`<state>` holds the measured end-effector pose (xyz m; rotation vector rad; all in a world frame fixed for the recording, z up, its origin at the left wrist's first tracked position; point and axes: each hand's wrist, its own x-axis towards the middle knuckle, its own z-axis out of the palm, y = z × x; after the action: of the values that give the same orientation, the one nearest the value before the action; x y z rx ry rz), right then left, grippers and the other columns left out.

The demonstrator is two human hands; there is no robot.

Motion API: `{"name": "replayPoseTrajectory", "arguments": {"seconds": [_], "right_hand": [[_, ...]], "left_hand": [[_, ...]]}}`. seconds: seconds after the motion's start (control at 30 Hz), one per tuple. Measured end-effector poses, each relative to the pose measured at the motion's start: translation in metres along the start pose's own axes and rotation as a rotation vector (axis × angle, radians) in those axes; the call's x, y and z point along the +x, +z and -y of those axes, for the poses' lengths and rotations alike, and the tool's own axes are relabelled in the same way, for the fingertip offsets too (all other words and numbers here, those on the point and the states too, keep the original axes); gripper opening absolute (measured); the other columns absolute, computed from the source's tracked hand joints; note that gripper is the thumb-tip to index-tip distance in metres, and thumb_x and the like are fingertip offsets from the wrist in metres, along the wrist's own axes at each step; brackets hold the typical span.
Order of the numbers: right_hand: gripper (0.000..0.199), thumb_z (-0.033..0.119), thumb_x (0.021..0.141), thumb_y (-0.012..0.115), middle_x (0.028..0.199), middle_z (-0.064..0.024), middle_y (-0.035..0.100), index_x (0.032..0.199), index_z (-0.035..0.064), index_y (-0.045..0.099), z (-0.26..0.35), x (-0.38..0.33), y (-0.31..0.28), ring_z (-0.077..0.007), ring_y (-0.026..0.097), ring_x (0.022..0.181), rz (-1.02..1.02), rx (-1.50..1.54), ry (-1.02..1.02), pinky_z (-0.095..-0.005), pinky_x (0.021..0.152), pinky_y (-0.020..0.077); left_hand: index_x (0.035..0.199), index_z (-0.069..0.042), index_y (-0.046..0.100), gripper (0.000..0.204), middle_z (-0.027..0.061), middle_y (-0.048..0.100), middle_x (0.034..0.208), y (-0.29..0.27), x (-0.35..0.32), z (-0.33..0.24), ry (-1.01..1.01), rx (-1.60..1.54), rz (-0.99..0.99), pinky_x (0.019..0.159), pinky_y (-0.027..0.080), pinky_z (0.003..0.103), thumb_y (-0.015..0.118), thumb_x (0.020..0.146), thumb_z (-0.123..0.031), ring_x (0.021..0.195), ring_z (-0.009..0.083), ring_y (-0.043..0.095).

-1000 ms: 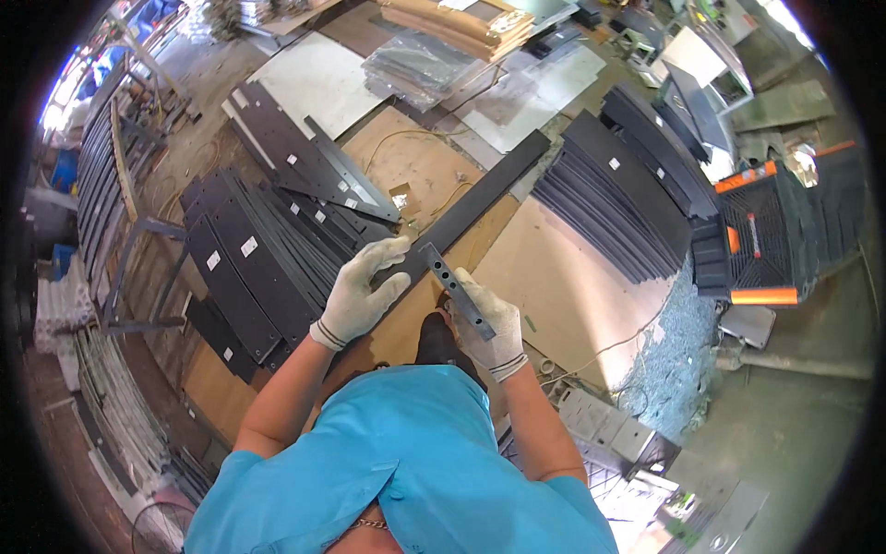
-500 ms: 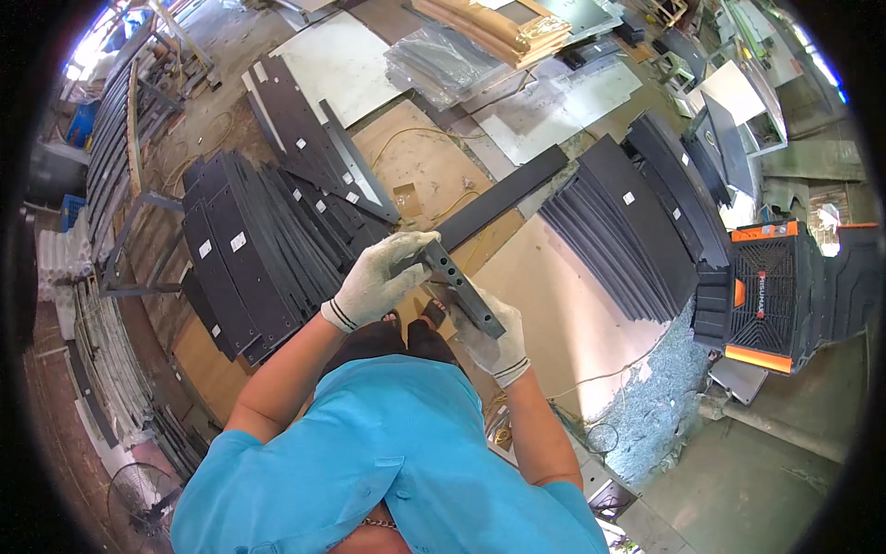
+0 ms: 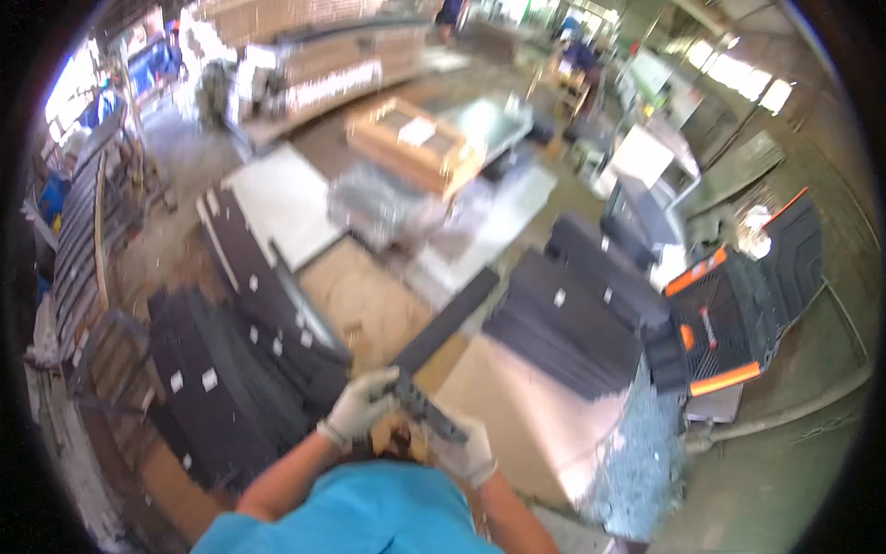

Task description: The person assembles window frames by hand in a workshop. They pick up long black profiles, align them on a jig, and use a green-handled tool to secure the corners. The person handles the profiles one at a time, moving them from a stack to the assembly station.

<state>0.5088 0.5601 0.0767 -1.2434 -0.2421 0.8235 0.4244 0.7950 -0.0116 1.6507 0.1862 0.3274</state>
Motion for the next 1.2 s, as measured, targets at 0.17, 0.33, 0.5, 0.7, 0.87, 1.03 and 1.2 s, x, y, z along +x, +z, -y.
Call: {"name": "replayPoseTrajectory", "arguments": {"seconds": [0.17,0.33,0.5,0.7,0.87,1.03,1.2], "right_hand": [[0.048,0.016,0.1,0.081,0.111,-0.0095,0.081,0.145,0.0029,0.069,0.022,-0.006,0.031,-0.0127,0.074,0.098,0.011,-0.848,-0.049,-0.0329,0.092,0.0608],[0.037,0.012,0.098,0.082,0.103,-0.0058,0.081,0.133,0.0025,0.075,0.009,-0.013,0.052,-0.0084,0.071,0.09,-0.013,-0.819,-0.146,-0.0298,0.084,0.0603],[0.029,0.012,0.097,0.083,0.094,-0.0041,0.08,0.124,0.0016,0.078,0.006,-0.019,0.072,-0.0075,0.069,0.084,-0.045,-0.747,-0.124,-0.0292,0.078,0.0595],[0.027,0.014,0.098,0.084,0.088,-0.0033,0.077,0.121,0.002,0.078,0.009,-0.019,0.08,-0.0073,0.064,0.078,-0.012,-0.738,-0.141,-0.0303,0.073,0.0576],[0.026,0.017,0.101,0.08,0.091,-0.0053,0.079,0.121,0.0012,0.079,0.023,-0.004,0.106,-0.0098,0.071,0.085,0.027,-0.809,-0.237,-0.031,0.08,0.06],[0.031,0.008,0.098,0.08,0.094,-0.0058,0.078,0.128,0.0015,0.076,0.022,-0.001,0.086,-0.0102,0.072,0.084,0.006,-0.628,-0.139,-0.03,0.079,0.0597],[0.036,0.006,0.097,0.08,0.087,-0.0035,0.075,0.132,0.0018,0.075,0.023,0.031,0.066,-0.0102,0.067,0.074,0.061,-0.82,-0.296,-0.0283,0.072,0.0573]], "left_hand": [[0.15,-0.001,0.061,0.059,0.0229,0.067,0.144,-0.02,-0.017,0.025,-0.109,0.16,0.047,0.114,0.052,0.042,0.076,0.098,-0.026,0.134,0.0368,0.066],[0.149,-0.004,0.062,0.058,0.0211,0.067,0.143,-0.039,-0.028,0.019,-0.141,0.256,0.079,0.113,0.053,0.045,0.075,0.099,-0.03,0.132,0.0387,0.066],[0.149,-0.003,0.062,0.061,0.0178,0.071,0.14,-0.06,-0.037,0.027,-0.065,0.288,0.121,0.113,0.052,0.04,0.083,0.096,-0.023,0.13,0.0282,0.069],[0.144,-0.007,0.066,0.057,0.0203,0.069,0.138,-0.076,-0.04,0.029,-0.127,0.262,0.162,0.11,0.053,0.043,0.081,0.093,-0.031,0.129,0.0368,0.067],[0.135,-0.002,0.069,0.052,0.0213,0.073,0.129,-0.093,-0.042,0.079,-0.08,0.231,0.101,0.108,0.054,0.042,0.082,0.087,-0.017,0.122,0.0359,0.071],[0.141,-0.001,0.066,0.059,0.0218,0.071,0.135,-0.072,-0.028,0.073,-0.075,0.2,0.085,0.113,0.053,0.042,0.081,0.085,-0.009,0.129,0.0372,0.068],[0.146,-0.003,0.063,0.063,0.0224,0.069,0.14,-0.066,-0.009,0.036,-0.112,0.341,0.004,0.115,0.051,0.044,0.08,0.086,-0.014,0.134,0.0394,0.065]]}}
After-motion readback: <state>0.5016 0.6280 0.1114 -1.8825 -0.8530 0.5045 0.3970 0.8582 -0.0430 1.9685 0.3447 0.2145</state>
